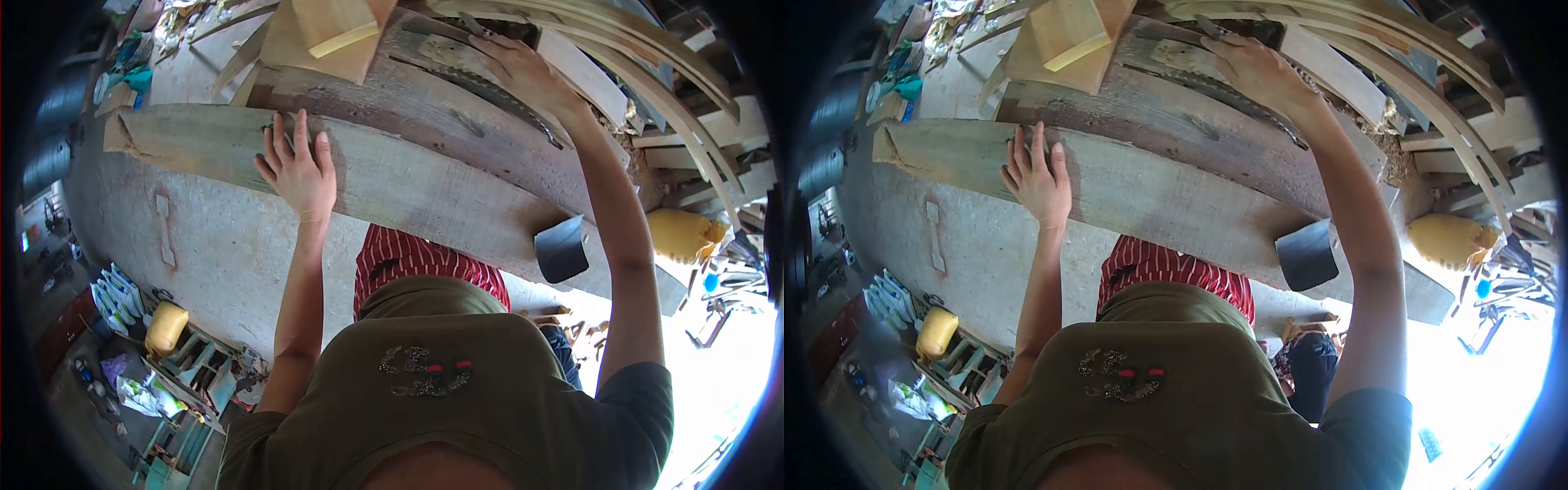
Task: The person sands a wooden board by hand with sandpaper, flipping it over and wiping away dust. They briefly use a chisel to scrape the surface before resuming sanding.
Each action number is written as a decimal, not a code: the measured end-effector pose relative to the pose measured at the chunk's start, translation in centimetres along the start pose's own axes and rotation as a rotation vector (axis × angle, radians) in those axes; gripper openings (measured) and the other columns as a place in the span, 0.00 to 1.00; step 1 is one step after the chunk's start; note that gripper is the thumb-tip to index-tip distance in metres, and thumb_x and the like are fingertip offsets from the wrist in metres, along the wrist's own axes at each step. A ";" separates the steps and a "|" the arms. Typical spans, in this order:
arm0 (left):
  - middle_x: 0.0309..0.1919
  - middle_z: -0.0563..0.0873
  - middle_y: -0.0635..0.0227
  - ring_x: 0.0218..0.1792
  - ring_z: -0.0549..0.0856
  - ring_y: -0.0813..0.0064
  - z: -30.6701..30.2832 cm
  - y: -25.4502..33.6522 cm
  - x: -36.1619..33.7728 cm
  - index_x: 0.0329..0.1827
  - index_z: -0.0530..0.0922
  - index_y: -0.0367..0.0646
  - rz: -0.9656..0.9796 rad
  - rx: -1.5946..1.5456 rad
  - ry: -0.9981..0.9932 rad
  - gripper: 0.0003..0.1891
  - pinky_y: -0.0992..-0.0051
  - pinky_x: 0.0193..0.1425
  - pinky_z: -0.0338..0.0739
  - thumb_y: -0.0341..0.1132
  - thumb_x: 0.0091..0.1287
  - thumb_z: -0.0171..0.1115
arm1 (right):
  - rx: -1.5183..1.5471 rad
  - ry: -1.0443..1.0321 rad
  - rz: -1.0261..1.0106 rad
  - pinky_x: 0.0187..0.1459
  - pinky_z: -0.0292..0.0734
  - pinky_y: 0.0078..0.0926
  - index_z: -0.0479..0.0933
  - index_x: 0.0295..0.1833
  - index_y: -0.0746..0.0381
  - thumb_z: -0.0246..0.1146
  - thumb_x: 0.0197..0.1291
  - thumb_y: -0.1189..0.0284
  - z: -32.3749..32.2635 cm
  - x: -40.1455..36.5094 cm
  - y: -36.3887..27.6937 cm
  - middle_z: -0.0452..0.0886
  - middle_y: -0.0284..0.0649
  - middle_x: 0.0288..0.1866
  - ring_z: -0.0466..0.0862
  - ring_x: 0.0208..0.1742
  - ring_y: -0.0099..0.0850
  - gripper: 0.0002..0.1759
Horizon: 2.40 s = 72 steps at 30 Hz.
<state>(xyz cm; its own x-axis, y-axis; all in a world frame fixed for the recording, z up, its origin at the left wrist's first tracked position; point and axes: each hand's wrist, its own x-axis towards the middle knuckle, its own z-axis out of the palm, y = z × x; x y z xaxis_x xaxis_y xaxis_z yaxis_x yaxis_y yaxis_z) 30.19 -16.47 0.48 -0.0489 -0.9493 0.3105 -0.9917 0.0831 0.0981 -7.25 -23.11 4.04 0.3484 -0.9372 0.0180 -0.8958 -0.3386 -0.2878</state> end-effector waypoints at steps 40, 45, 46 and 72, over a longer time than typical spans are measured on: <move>0.50 0.83 0.66 0.51 0.79 0.60 -1.6 15.7 5.7 0.55 0.82 0.50 0.319 -0.474 -0.001 0.13 0.57 0.60 0.70 0.42 0.71 0.59 | 0.052 -0.012 0.156 0.73 0.51 0.60 0.75 0.67 0.34 0.70 0.45 0.58 -0.9 -33.6 -6.5 0.68 0.32 0.74 0.66 0.75 0.37 0.37; 0.49 0.85 0.61 0.58 0.80 0.58 4.3 21.0 16.9 0.52 0.84 0.47 0.204 -0.057 -0.219 0.25 0.55 0.65 0.68 0.58 0.62 0.65 | 0.058 0.007 0.173 0.73 0.52 0.58 0.76 0.66 0.35 0.68 0.43 0.60 -1.0 -33.5 -6.5 0.69 0.31 0.73 0.68 0.74 0.36 0.37; 0.52 0.85 0.60 0.61 0.79 0.56 4.9 22.0 17.9 0.52 0.85 0.47 0.149 0.127 -0.364 0.30 0.54 0.66 0.67 0.62 0.58 0.68 | 0.060 0.015 0.170 0.73 0.53 0.58 0.76 0.66 0.35 0.68 0.43 0.61 -1.0 -33.5 -6.5 0.70 0.31 0.73 0.69 0.73 0.35 0.37; 0.40 0.86 0.69 0.46 0.81 0.78 -14.5 20.7 27.0 0.45 0.86 0.36 0.197 -0.725 -0.231 0.25 0.77 0.58 0.70 0.53 0.62 0.71 | 0.105 0.002 0.226 0.75 0.52 0.52 0.76 0.66 0.36 0.66 0.43 0.52 -0.6 -33.6 -6.0 0.71 0.25 0.73 0.69 0.73 0.29 0.37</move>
<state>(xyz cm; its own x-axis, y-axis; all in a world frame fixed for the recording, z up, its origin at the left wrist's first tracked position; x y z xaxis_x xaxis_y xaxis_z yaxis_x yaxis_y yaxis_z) 10.06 -35.96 24.55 -0.3182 -0.9289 0.1892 -0.6411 0.3579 0.6788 -13.73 10.39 5.77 0.1414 -0.9884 -0.0562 -0.9173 -0.1094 -0.3828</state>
